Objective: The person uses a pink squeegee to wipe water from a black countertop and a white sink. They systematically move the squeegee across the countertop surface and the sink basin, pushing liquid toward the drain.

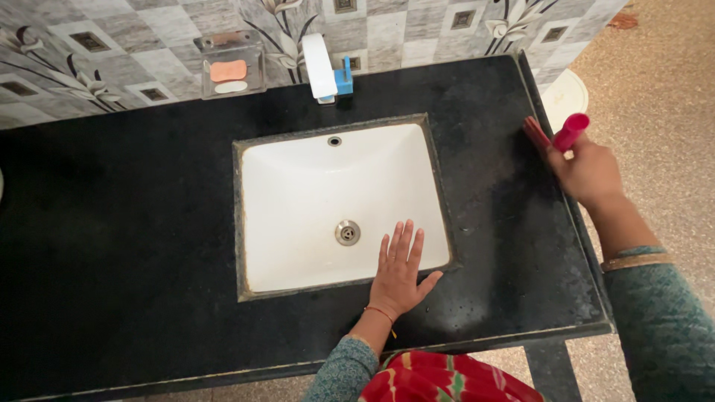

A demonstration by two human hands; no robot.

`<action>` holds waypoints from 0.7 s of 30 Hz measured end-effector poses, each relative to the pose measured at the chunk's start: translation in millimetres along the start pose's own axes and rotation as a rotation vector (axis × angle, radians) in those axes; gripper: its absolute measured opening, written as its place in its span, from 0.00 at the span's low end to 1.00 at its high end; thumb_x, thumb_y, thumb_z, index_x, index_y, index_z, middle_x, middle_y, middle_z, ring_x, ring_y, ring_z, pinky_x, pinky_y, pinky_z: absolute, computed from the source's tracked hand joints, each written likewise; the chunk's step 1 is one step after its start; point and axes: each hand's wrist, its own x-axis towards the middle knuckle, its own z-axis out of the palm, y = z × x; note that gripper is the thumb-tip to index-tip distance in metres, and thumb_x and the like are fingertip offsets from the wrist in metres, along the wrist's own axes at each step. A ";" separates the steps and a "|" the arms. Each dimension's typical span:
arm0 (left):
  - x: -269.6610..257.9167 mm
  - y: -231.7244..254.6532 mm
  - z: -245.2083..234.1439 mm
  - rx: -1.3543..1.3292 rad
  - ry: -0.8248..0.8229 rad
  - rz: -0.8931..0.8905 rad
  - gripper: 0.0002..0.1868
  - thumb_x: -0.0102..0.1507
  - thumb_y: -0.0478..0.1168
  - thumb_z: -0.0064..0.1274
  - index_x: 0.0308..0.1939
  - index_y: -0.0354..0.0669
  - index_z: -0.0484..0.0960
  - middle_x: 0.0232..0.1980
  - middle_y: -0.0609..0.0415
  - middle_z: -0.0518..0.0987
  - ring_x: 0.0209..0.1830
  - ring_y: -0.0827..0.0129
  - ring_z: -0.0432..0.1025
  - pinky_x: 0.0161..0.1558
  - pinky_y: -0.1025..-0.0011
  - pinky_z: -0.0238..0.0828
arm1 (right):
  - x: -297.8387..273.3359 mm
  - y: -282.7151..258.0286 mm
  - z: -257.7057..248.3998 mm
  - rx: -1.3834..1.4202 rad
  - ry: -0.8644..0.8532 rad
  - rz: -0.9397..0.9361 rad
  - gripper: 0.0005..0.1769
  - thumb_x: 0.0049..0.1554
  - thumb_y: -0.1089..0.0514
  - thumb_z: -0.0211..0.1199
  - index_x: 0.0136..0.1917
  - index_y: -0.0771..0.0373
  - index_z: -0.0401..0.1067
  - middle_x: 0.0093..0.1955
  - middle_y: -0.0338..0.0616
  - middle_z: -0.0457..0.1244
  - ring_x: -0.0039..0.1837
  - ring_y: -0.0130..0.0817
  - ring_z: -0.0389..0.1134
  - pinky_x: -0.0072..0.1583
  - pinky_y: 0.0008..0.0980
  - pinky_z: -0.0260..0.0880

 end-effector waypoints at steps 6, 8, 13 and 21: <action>0.5 -0.3 -1.3 -0.001 0.016 0.010 0.48 0.68 0.64 0.48 0.82 0.40 0.49 0.85 0.39 0.47 0.86 0.49 0.40 0.80 0.48 0.34 | -39.2 -38.1 8.4 -0.049 0.005 -0.059 0.20 0.61 0.46 0.62 0.59 0.61 0.71 0.46 0.60 0.70 0.48 0.60 0.72 0.51 0.55 0.71; 0.1 0.1 -1.8 -0.002 0.012 0.012 0.48 0.68 0.64 0.48 0.82 0.39 0.49 0.84 0.39 0.48 0.86 0.48 0.40 0.80 0.48 0.34 | -61.4 -58.4 10.5 -0.062 0.018 -0.084 0.21 0.61 0.47 0.62 0.61 0.61 0.69 0.48 0.60 0.69 0.48 0.61 0.71 0.50 0.54 0.71; 0.9 2.0 -1.9 0.013 0.007 -0.002 0.48 0.68 0.65 0.48 0.81 0.39 0.51 0.84 0.39 0.49 0.86 0.49 0.41 0.80 0.48 0.34 | -118.9 -116.4 8.4 0.038 -0.039 -0.149 0.19 0.59 0.48 0.64 0.58 0.60 0.69 0.49 0.57 0.69 0.48 0.61 0.71 0.48 0.54 0.71; 1.8 1.3 -3.3 -0.011 -0.001 -0.014 0.47 0.68 0.64 0.47 0.81 0.39 0.53 0.84 0.40 0.50 0.86 0.49 0.42 0.80 0.48 0.35 | -104.7 -124.7 -17.4 0.267 0.120 -0.212 0.15 0.63 0.50 0.62 0.60 0.57 0.72 0.52 0.59 0.69 0.51 0.62 0.70 0.51 0.52 0.71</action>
